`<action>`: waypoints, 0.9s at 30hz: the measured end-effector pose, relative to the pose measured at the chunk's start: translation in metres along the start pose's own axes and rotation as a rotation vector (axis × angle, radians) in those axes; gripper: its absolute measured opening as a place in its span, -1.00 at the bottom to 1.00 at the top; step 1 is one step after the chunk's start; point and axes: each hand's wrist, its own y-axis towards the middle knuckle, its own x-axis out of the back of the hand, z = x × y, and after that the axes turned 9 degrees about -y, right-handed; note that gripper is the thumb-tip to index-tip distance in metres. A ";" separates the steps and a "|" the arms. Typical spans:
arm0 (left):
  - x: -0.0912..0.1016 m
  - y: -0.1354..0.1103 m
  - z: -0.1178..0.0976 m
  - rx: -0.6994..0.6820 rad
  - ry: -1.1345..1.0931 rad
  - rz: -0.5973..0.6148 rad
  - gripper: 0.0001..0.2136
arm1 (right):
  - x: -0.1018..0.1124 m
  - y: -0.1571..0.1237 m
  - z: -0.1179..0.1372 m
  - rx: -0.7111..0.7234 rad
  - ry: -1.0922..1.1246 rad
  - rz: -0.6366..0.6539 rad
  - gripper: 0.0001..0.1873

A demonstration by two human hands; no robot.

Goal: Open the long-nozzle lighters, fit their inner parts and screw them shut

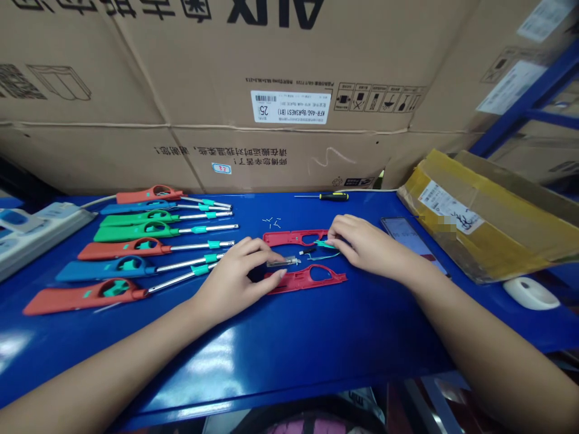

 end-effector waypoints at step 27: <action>-0.025 0.035 -0.025 0.429 -0.868 -0.137 -0.78 | 0.032 -0.016 -0.024 -0.041 0.172 0.379 -0.93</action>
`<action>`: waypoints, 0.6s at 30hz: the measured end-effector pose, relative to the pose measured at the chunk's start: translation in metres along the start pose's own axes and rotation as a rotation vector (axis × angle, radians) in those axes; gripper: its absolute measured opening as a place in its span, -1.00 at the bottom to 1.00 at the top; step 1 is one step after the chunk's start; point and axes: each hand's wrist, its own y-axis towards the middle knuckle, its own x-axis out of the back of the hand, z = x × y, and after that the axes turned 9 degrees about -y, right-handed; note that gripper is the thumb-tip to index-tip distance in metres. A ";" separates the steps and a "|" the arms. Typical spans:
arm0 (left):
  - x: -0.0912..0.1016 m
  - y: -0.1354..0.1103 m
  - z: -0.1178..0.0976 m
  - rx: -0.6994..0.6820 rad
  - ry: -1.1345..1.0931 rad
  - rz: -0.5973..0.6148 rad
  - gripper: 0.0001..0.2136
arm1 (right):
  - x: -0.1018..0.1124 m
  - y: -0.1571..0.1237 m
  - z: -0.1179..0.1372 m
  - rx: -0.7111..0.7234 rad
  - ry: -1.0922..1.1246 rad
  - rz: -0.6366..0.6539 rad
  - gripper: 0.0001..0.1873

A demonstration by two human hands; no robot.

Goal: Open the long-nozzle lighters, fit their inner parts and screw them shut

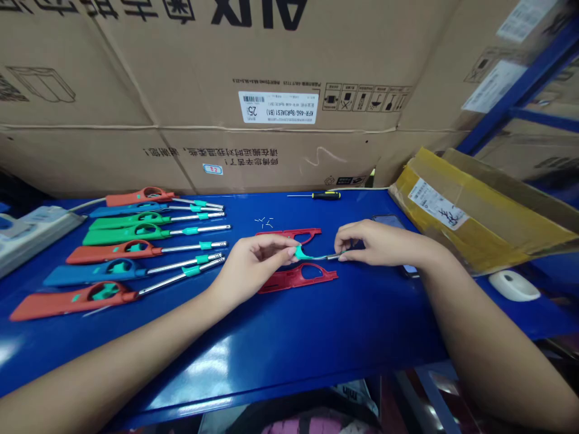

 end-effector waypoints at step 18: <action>-0.006 -0.009 0.017 0.055 0.009 0.036 -0.82 | -0.002 -0.005 0.014 0.003 -0.006 0.153 -0.92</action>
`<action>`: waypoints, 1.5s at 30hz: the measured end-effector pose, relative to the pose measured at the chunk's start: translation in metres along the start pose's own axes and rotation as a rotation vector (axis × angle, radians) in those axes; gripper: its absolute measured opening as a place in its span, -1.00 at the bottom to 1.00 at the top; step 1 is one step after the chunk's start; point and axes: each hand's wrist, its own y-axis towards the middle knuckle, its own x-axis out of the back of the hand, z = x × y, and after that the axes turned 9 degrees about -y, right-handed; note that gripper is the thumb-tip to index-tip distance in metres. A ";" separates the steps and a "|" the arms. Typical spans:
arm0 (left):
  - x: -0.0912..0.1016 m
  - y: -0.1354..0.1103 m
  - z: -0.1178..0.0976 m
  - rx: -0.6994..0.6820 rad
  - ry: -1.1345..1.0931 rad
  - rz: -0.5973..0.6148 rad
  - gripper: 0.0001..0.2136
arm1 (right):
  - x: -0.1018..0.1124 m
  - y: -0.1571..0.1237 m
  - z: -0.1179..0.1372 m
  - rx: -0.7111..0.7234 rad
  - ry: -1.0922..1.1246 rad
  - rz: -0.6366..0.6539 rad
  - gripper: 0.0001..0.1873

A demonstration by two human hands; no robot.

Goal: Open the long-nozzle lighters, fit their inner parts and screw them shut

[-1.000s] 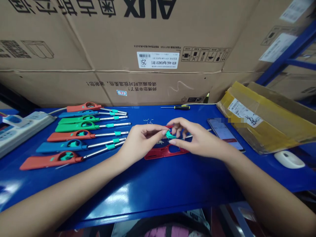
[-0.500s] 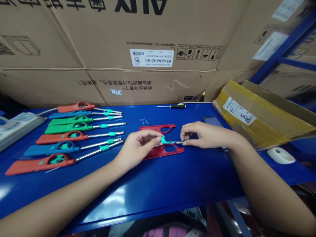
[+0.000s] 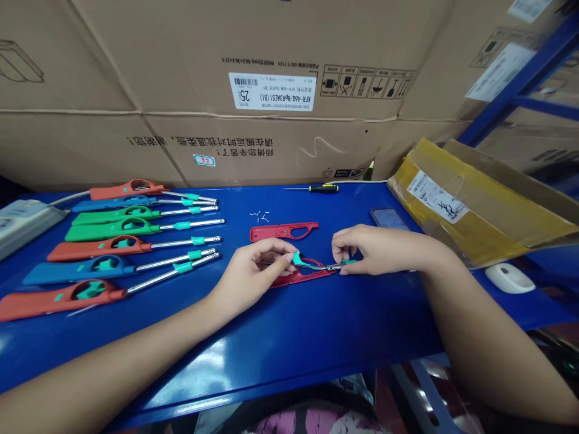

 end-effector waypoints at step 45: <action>0.021 0.054 -0.029 -0.164 1.007 0.363 -0.86 | -0.017 0.039 0.002 -0.152 1.258 -0.580 -0.64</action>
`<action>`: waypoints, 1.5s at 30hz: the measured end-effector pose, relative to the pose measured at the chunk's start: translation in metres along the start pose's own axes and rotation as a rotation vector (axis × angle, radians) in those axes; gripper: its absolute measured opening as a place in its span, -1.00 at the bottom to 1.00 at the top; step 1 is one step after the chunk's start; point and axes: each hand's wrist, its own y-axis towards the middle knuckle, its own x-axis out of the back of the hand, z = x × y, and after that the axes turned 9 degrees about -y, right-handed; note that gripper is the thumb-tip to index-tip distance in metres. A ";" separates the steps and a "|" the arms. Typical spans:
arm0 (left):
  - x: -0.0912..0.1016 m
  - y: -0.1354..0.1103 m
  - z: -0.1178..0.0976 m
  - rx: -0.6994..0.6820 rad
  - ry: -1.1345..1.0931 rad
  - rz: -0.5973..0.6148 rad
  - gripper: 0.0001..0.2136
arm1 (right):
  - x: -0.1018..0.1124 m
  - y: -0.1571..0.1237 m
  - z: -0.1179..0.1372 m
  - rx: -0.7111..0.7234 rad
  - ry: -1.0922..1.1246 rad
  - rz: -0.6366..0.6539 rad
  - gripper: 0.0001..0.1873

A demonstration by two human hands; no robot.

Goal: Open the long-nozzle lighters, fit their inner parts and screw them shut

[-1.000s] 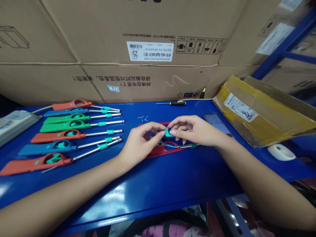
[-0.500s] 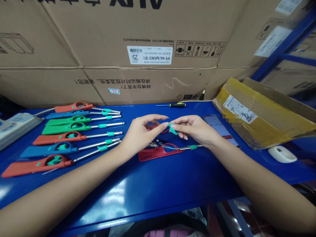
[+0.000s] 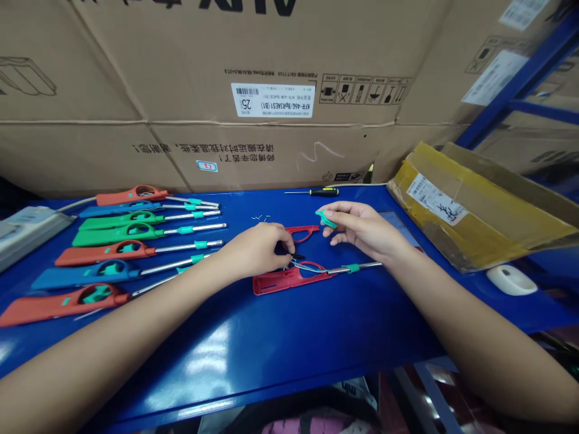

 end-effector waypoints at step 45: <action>-0.040 -0.069 -0.004 -0.221 -0.118 -0.426 -0.87 | -0.010 -0.020 -0.026 0.416 -0.635 0.395 -0.79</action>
